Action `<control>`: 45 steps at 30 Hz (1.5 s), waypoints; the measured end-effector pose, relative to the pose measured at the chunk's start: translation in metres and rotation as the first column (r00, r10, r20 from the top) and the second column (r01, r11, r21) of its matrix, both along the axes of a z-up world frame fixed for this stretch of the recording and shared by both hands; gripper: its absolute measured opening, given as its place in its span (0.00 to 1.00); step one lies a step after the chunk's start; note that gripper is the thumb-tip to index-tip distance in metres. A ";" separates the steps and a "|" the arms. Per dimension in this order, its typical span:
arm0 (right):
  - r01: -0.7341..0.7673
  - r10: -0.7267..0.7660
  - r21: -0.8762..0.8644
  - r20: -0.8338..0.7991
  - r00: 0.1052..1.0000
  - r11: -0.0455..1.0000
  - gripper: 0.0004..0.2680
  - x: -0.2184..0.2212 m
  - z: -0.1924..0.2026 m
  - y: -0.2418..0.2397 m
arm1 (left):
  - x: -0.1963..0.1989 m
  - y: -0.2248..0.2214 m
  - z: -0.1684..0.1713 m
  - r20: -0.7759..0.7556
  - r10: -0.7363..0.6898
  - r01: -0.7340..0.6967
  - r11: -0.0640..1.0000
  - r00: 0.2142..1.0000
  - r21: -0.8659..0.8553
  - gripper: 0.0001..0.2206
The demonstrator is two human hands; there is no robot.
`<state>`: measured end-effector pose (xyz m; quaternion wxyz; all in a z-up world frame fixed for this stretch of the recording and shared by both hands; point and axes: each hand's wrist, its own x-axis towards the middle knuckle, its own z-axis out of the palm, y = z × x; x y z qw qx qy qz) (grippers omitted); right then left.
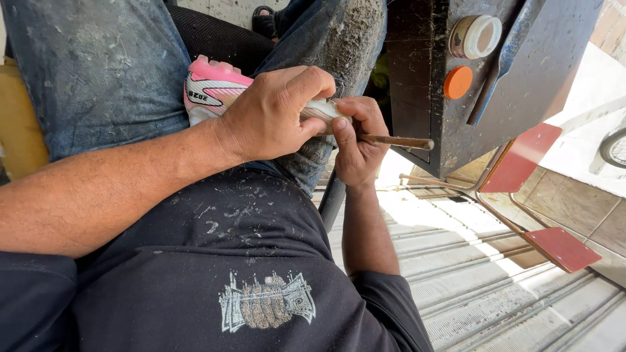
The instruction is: Applying adhesive to the sole of a sneaker using a brush for repair
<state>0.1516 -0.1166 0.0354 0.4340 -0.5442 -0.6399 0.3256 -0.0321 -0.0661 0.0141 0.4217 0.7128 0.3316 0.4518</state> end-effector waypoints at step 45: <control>0.004 -0.174 -0.441 -0.345 0.922 0.897 0.25 0.060 -0.012 0.017 | 0.072 0.083 -0.008 -0.122 0.352 -0.339 0.662 0.928 -0.668 0.43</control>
